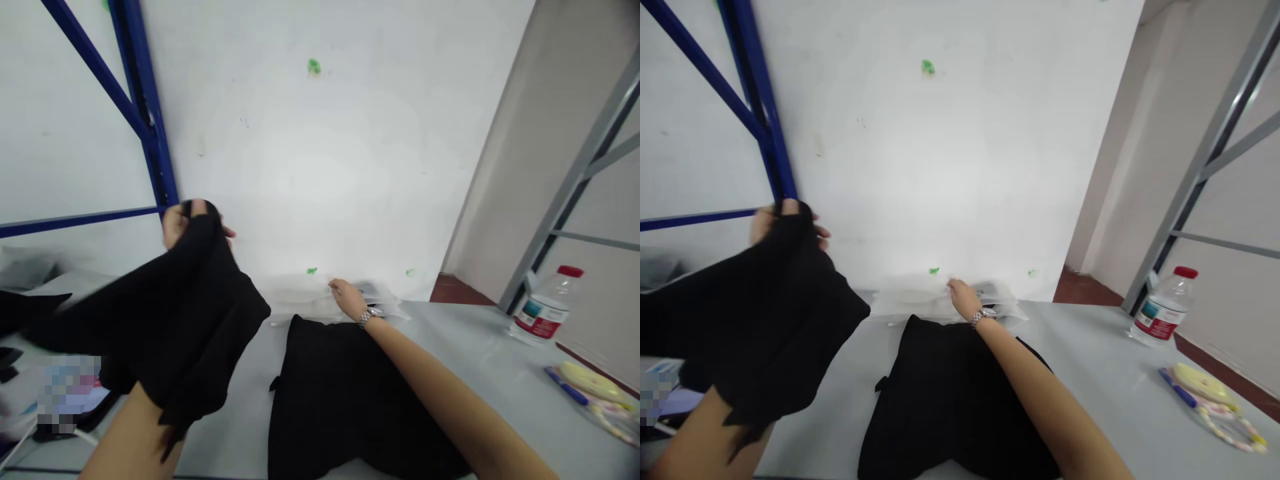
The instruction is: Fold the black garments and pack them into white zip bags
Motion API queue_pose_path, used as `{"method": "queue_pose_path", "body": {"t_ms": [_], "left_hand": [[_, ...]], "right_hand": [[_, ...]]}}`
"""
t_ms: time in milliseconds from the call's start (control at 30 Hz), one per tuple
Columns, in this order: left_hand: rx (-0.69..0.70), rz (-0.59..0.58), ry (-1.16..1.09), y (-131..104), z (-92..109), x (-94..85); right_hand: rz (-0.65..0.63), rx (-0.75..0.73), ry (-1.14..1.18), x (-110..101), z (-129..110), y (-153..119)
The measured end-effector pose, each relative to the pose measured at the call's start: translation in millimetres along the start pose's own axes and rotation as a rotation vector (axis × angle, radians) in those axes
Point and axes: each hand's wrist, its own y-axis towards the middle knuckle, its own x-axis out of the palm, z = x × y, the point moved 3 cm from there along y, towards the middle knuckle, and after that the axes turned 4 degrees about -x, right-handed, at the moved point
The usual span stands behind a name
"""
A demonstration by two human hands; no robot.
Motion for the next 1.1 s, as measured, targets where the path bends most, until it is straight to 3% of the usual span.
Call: {"method": "queue_pose_path", "body": {"t_ms": [67,167,233,300,367,433,600,667,767,833,900,967,1067,1100], "left_hand": [[-0.075,-0.101,0.174,-14,-11,10.9],[-0.048,-0.210,0.309,-30,-18,30.6],[0.022,-0.247,0.406,-37,-18,44.0],[0.107,-0.287,0.480,-46,-14,56.8],[0.171,-0.358,0.450,-55,-8,67.5],[0.216,-0.442,0.360,-66,0,74.5],[0.217,-0.540,0.268,-77,10,76.6],[0.192,-0.652,0.324,-78,4,81.0],[0.162,-0.826,0.383,-84,-14,92.1],[0.117,-0.825,0.343,-93,-27,96.3],[0.050,-0.713,0.302,-112,-39,93.4],[0.039,-0.579,0.365,-143,-47,84.1],[0.217,-0.563,0.670,-201,-57,70.4],[0.272,-0.612,0.750,-217,-62,67.7]], "right_hand": [[-0.008,0.007,-0.001,-8,-10,-8],[-0.062,0.016,0.101,-25,-55,-25],[-0.236,0.104,0.452,-32,-97,-40],[-0.325,0.126,0.690,-39,-137,-55],[-0.333,0.081,0.773,-44,-164,-65],[-0.269,0.044,0.752,-47,-173,-71],[0.036,0.153,0.611,-65,-148,-70],[0.111,0.182,0.542,-75,-141,-65],[0.067,0.204,0.514,-83,-133,-54],[0.007,0.268,0.552,-83,-121,-48],[0.017,0.345,0.583,-84,-104,-46],[0.111,0.383,0.593,-88,-84,-45],[0.267,0.393,0.594,-98,-60,-44],[0.303,0.400,0.600,-101,-55,-43]]}}
